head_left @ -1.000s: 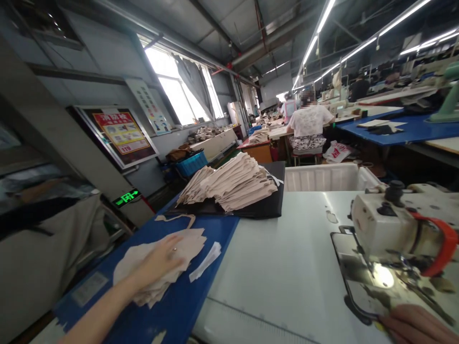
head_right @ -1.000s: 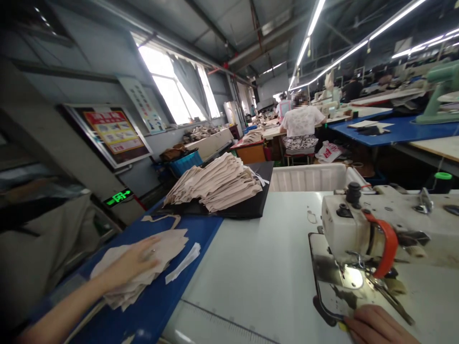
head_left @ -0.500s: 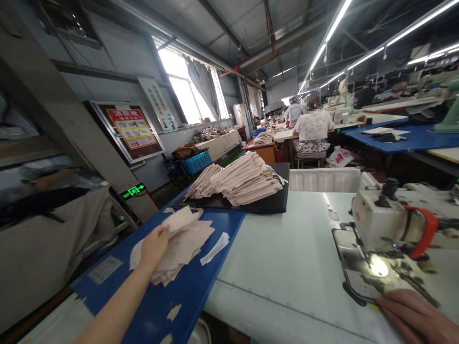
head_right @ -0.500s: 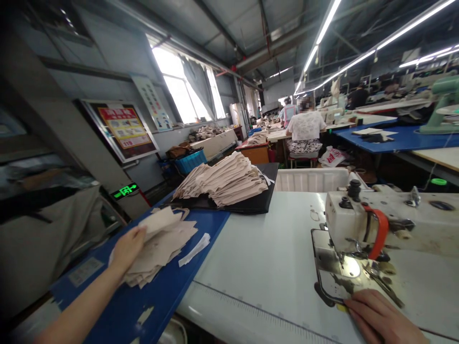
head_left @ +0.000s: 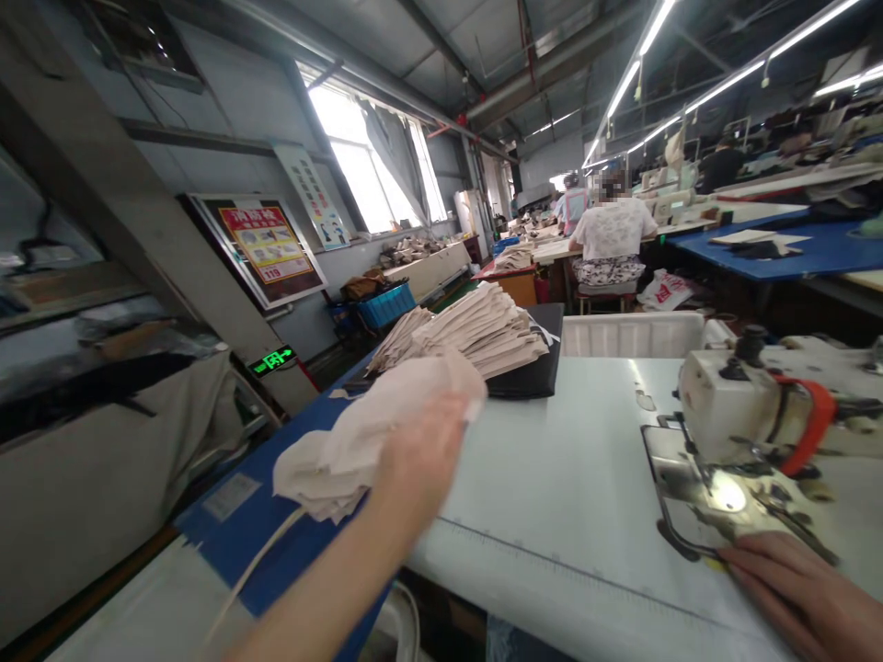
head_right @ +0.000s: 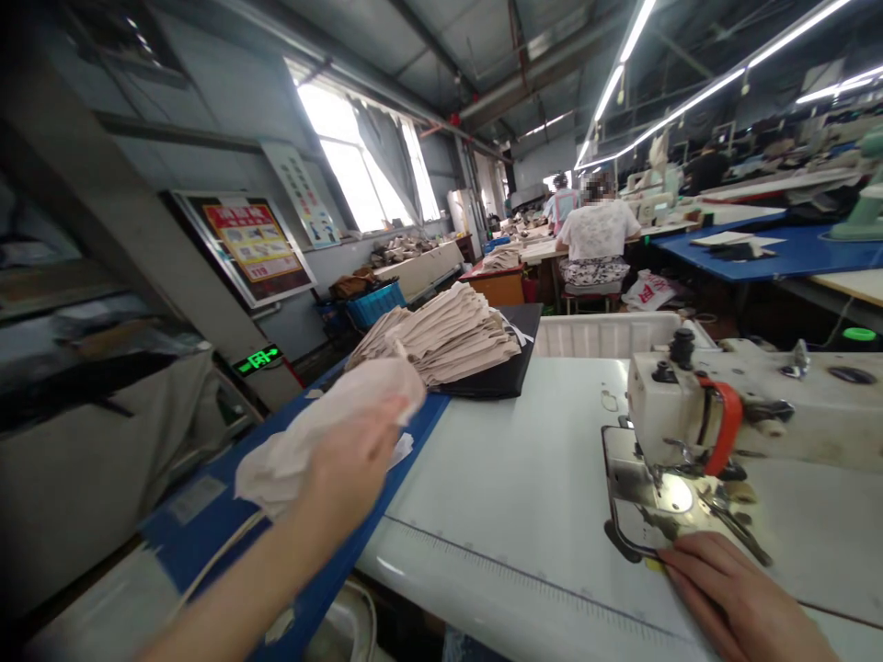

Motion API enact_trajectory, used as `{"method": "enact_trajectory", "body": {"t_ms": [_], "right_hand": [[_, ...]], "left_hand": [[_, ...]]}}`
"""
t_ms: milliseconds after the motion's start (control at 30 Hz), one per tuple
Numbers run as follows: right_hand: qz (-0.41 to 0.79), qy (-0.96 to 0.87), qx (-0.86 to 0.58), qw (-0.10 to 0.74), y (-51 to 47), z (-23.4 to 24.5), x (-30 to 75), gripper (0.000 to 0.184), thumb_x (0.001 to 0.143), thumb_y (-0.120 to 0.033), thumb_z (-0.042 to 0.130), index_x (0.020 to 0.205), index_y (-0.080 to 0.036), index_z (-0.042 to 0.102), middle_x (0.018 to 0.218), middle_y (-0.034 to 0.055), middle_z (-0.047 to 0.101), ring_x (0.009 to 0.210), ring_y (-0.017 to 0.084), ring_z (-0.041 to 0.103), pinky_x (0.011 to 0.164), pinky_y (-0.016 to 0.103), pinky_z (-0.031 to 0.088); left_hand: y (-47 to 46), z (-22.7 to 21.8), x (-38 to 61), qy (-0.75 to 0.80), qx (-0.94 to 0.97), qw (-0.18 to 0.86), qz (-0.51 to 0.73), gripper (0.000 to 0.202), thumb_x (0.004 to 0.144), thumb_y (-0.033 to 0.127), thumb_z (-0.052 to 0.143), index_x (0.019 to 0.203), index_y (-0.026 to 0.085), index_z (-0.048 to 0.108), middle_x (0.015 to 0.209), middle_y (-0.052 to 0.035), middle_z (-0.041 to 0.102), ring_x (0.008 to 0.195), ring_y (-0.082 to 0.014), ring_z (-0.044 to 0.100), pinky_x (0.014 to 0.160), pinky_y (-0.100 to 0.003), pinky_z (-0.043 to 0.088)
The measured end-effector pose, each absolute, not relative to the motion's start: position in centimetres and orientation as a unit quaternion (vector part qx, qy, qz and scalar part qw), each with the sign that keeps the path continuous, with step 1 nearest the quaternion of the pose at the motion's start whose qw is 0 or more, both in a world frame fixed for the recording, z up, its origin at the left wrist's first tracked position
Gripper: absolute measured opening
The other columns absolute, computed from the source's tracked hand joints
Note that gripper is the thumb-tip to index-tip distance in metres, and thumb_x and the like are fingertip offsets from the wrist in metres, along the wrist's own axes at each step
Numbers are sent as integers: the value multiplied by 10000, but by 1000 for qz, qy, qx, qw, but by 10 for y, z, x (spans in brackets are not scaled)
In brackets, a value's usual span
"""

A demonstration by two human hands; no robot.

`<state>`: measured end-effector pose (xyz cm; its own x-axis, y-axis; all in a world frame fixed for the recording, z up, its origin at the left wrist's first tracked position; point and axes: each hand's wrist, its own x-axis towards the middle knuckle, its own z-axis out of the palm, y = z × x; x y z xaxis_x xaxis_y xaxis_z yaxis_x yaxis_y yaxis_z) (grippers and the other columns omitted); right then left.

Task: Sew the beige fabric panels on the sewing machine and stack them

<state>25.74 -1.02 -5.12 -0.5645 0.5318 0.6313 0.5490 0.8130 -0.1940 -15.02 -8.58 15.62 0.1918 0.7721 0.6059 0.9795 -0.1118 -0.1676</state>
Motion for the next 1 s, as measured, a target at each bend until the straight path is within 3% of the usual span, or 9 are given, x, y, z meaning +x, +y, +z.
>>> {"method": "enact_trajectory", "body": {"t_ms": [100, 200, 267, 400, 567, 833, 1000], "right_hand": [[13, -878, -323, 354, -19, -27, 245, 249, 969, -334, 499, 934, -248, 730, 909, 63, 711, 815, 189, 688, 728, 272, 581], [48, -873, -352, 335, -26, -14, 237, 278, 988, -241, 437, 935, -202, 707, 884, 87, 677, 819, 193, 653, 733, 296, 561], [58, -871, -368, 322, -28, -11, 234, 277, 985, -196, 423, 950, -181, 698, 877, 94, 658, 834, 204, 629, 747, 321, 545], [63, -868, -379, 314, -27, -8, 233, 251, 980, -188, 441, 969, -169, 691, 868, 91, 648, 854, 213, 593, 760, 333, 516], [55, -872, -378, 304, -26, -3, 232, 248, 976, -178, 441, 987, -159, 689, 874, 89, 665, 861, 216, 587, 778, 345, 521], [68, -895, -331, 292, -44, 12, 196, 276, 953, -161, 474, 1157, -154, 660, 1133, 115, 689, 1082, 234, 606, 996, 395, 492], [72, -905, -332, 256, -48, -8, 189, 278, 959, -180, 468, 1132, -168, 684, 1142, 111, 703, 1085, 240, 643, 972, 395, 527]], "left_hand": [[-73, 67, -77, -549, -811, 153, -131, 380, 934, 70, 344, 1167, 129, 637, 1122, -114, 718, 1041, -201, 677, 930, -330, 531], [-67, -1, -22, -536, -828, 88, -140, 304, 946, 118, 407, 1121, 128, 655, 1143, -134, 710, 1083, -238, 667, 910, -371, 558], [-64, -21, -3, -528, -831, 71, -158, 295, 959, 184, 439, 1153, 111, 648, 1220, -165, 673, 1169, -283, 621, 937, -433, 549], [-53, -17, -6, -493, -849, 36, -189, 343, 974, 184, 392, 1211, 123, 633, 1276, -164, 643, 1207, -261, 597, 986, -442, 526], [-26, 0, -37, -494, -846, 67, -189, 413, 979, 261, 362, 1317, 155, 576, 1426, -143, 529, 1325, -256, 490, 1059, -452, 459], [-31, -9, -17, -570, -818, 32, -73, 474, 979, 329, 388, 1409, 160, 492, 1478, -167, 458, 1358, -316, 441, 1063, -537, 412], [-43, -5, -11, -573, -808, 22, -136, 412, 970, 288, 428, 1353, 188, 541, 1463, -119, 494, 1352, -262, 453, 1084, -473, 417]]}}
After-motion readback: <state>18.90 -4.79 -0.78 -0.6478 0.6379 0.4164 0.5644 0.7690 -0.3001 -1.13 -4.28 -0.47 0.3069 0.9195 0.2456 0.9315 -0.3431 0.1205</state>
